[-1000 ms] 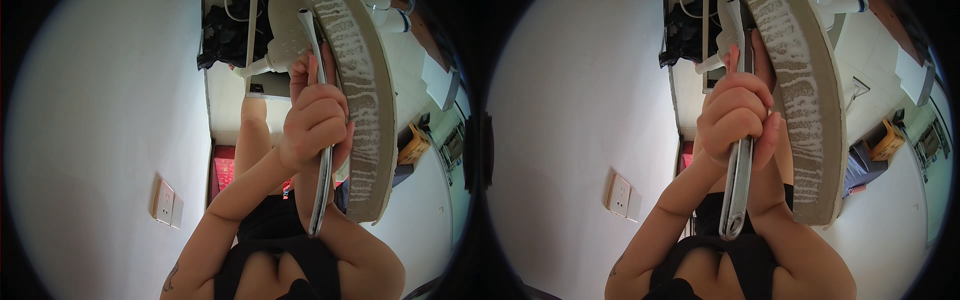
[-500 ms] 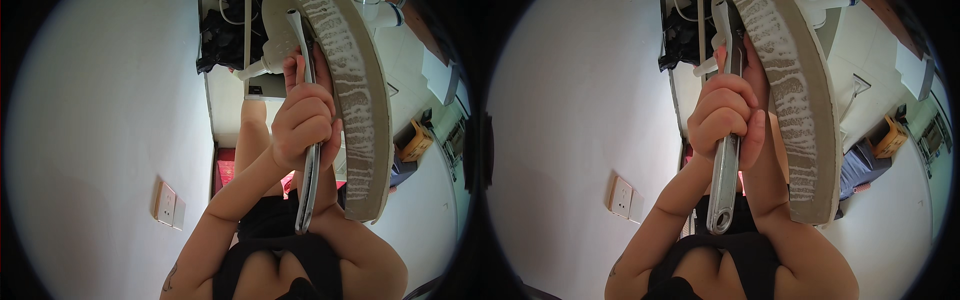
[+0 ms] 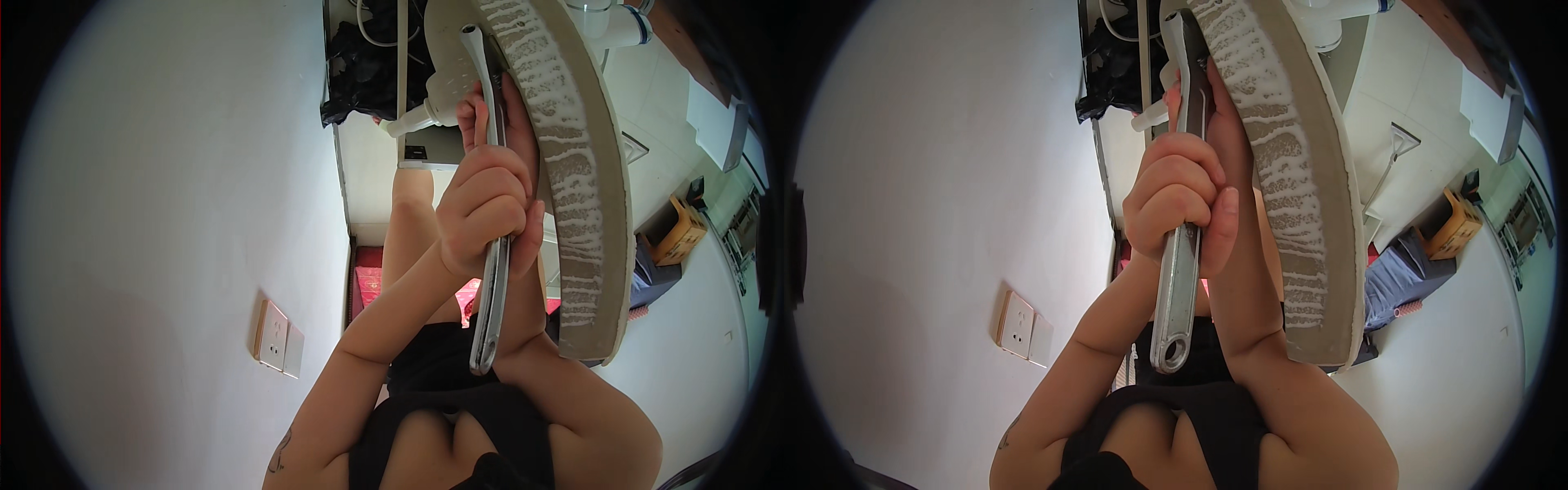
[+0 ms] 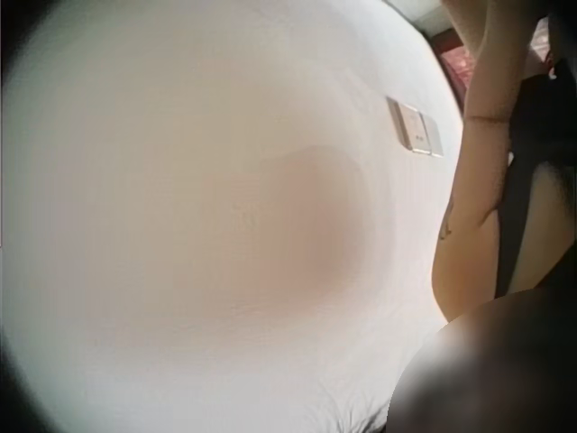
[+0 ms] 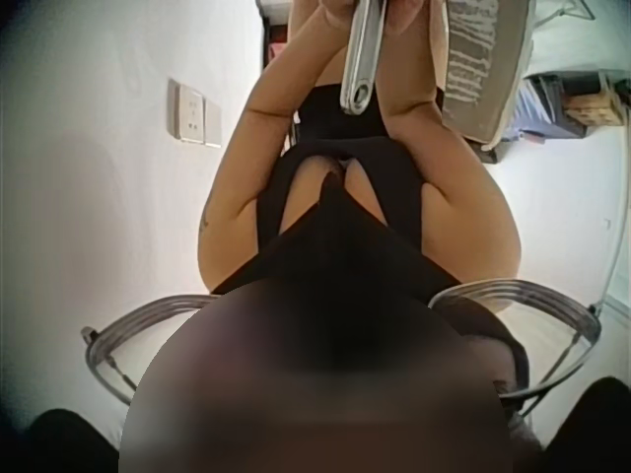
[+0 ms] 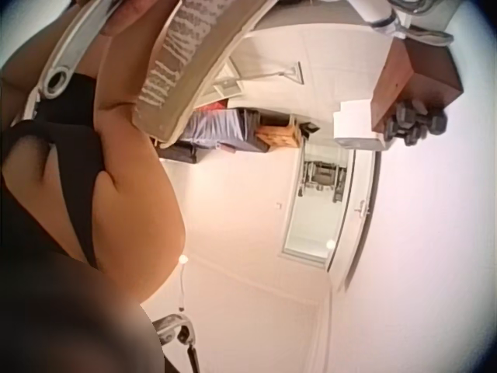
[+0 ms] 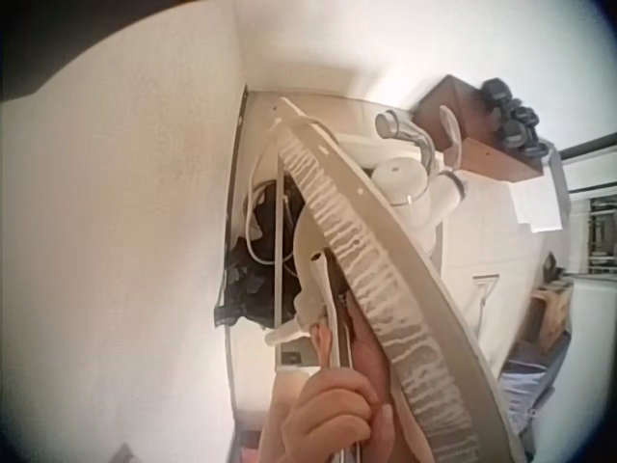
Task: Tightening a bolt under a bathroom sink using an adjustable wrench.
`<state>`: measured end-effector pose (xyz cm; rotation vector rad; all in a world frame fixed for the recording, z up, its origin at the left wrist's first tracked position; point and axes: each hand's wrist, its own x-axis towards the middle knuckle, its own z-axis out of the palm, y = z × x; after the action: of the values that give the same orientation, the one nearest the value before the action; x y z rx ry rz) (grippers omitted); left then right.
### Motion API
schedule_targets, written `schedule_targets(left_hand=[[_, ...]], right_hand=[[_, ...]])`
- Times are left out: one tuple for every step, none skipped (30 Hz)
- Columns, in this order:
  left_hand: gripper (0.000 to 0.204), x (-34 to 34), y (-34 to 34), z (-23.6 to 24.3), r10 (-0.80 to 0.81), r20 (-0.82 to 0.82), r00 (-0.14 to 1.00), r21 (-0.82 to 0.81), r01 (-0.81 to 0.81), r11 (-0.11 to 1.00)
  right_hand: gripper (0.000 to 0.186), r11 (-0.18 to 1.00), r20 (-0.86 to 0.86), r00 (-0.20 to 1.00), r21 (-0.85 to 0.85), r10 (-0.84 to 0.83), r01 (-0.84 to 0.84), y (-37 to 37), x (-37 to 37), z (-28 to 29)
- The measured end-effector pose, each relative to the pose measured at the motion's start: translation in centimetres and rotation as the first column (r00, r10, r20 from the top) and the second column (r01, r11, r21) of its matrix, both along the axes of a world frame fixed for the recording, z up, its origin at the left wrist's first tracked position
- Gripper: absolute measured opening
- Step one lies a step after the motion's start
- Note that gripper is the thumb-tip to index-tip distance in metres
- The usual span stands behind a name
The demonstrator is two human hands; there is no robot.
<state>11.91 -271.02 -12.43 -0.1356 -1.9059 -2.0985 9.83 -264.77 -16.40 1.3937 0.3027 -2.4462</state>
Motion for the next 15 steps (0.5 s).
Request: schedule_targets(left_hand=[[0.032, 0.1, 0.1, 0.0, -0.001, 0.005, 1.0, -0.007, 0.001, 1.0], [0.032, 0.1, 0.2, 0.0, -0.001, 0.009, 1.0, -0.014, 0.001, 1.0], [0.032, 0.1, -0.1, -0.1, 0.002, 0.008, 1.0, -0.026, -0.001, 1.0], [0.032, 0.1, 0.0, -0.1, 0.002, 0.004, 1.0, -0.019, -0.002, 1.0], [0.031, 0.1, 0.2, 0.0, 0.002, 0.0, 1.0, -0.005, -0.002, 1.0], [0.031, 0.0, 0.5, 0.1, 0.004, -0.005, 1.0, 0.01, -0.004, 1.0], [0.031, 0.0, 0.4, 0.2, 0.009, -0.01, 1.0, 0.013, -0.009, 1.0], [0.03, -0.1, 0.7, 0.2, 0.041, -0.012, 0.999, 0.035, -0.041, 0.999], [0.03, -0.1, 1.0, 0.2, 0.076, -0.014, 0.997, 0.059, -0.075, 0.995], [0.029, -0.5, 1.0, 0.3, 0.122, -0.019, 0.992, 0.08, -0.12, 0.99], [0.029, -0.6, 1.6, 0.2, 0.142, -0.026, 0.99, 0.101, -0.138, 0.985], [0.029, -0.5, 2.2, 0.1, 0.232, 0.032, 0.972, 0.163, -0.234, 0.958], [0.029, -0.6, 2.7, 0.0, 0.309, 0.091, 0.947, 0.214, -0.321, 0.922], [0.029, -1.0, 2.6, 0.4, 0.327, 0.073, 0.942, 0.222, -0.335, 0.916], [0.029, -1.3, 2.6, 0.8, 0.322, 0.102, 0.941, 0.215, -0.337, 0.917]], right_hand=[[0.031, 0.977, -0.103, 0.993, -0.209, -0.061, 0.038, 0.5, 0.4, -0.4], [0.031, 0.978, -0.104, 0.993, -0.204, -0.059, 0.037, 1.0, 0.7, -0.7], [0.032, 0.994, -0.137, 0.99, -0.097, 0.043, -0.057, 0.7, 1.6, 0.8], [0.032, 0.989, -0.16, 0.976, 0.03, 0.149, -0.146, 1.1, 1.8, 1.8], [0.033, 0.959, -0.168, 0.952, 0.165, 0.256, -0.229, 2.6, 1.1, 1.8], [0.034, 0.905, -0.16, 0.918, 0.299, 0.362, -0.304, 3.4, 2.0, 3.7], [0.035, 0.829, -0.141, 0.876, 0.419, 0.462, -0.37, 3.3, 3.7, 6.7], [0.036, 0.726, -0.102, 0.823, 0.54, 0.559, -0.426, 2.3, 2.7, 6.4], [0.037, 0.601, -0.047, 0.763, 0.648, 0.645, -0.468, 2.9, 1.6, 6.0], [0.039, 0.455, 0.015, 0.688, 0.739, 0.725, -0.496, 2.4, 2.8, 9.1], [0.04, 0.293, 0.095, 0.612, 0.814, 0.785, -0.501, 3.1, 3.4, 11.6], [0.042, 0.121, 0.184, 0.534, 0.866, 0.825, -0.486, 3.3, 3.6, 12.6], [0.044, -0.044, 0.274, 0.464, 0.893, 0.843, -0.447, 3.9, 3.1, 12.8], [0.044, -0.125, 0.188, 0.065, 0.836, 0.98, -0.534, 6.0, 8.9, 12.4], [0.044, -0.266, 0.065, -0.344, 0.771, 0.937, -0.579, 8.4, 11.5, 12.6]])
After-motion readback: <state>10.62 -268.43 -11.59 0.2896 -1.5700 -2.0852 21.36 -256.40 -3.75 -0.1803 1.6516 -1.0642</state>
